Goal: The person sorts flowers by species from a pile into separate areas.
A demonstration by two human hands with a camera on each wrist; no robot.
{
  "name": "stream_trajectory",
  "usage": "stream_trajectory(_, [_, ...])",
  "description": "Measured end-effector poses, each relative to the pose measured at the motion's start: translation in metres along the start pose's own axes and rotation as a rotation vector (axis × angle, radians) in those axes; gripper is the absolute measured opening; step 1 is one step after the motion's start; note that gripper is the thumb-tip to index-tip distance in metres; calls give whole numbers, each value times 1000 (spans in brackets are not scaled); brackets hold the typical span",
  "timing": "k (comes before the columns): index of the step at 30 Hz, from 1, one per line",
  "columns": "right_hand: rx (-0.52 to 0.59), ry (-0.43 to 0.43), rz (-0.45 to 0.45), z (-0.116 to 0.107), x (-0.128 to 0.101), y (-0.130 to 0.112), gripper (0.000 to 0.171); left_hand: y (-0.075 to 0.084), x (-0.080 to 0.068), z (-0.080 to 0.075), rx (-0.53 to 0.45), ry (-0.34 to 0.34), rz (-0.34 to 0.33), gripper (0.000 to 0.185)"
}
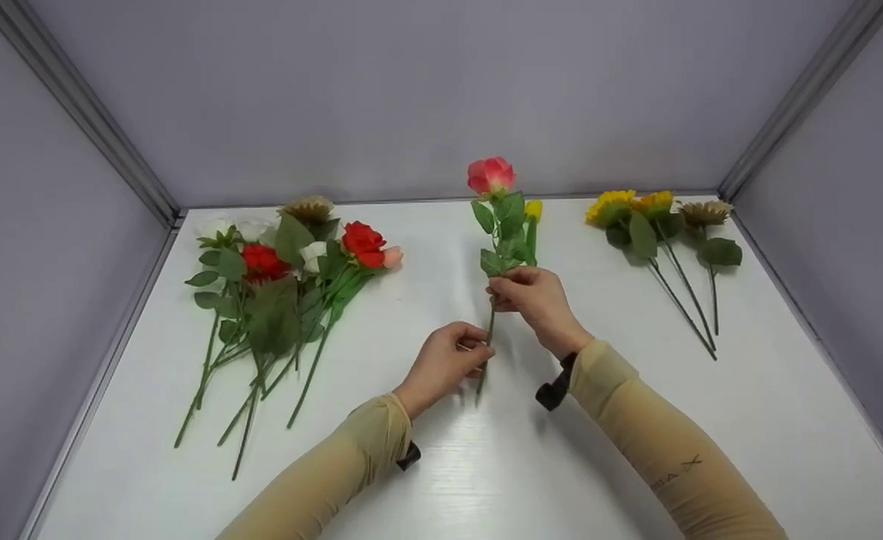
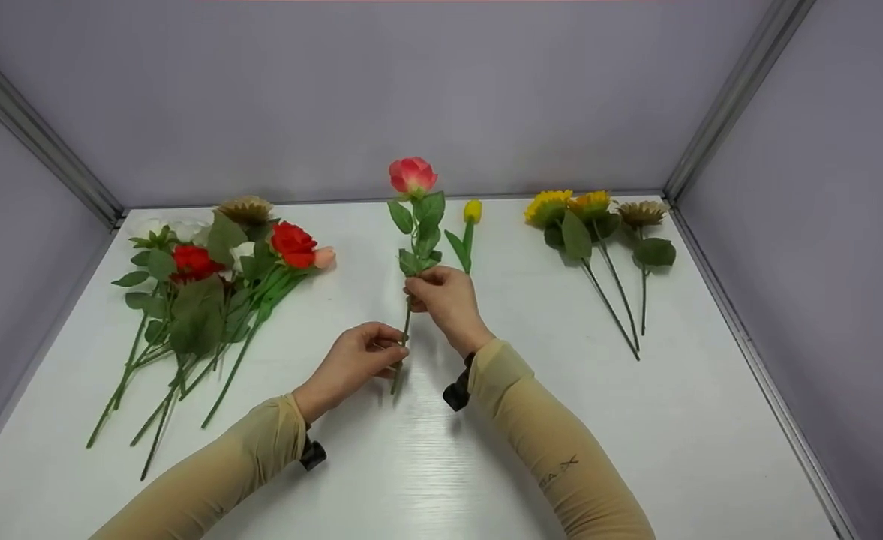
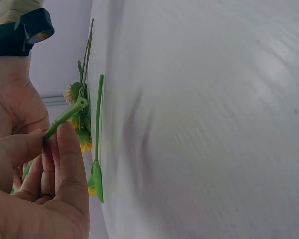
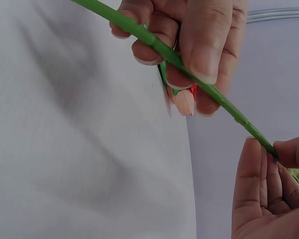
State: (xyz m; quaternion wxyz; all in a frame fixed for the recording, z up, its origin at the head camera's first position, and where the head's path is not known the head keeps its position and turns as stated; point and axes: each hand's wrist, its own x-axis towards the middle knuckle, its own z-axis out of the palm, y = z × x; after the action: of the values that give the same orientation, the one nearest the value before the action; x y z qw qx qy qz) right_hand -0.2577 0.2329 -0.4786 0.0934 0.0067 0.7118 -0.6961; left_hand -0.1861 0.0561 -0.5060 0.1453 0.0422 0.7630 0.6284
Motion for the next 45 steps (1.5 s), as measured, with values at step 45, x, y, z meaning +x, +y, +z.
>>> stream_trajectory(45, [-1102, -251, -377, 18, 0, 25, 64, -8, 41, -58, 349, 116, -189, 17])
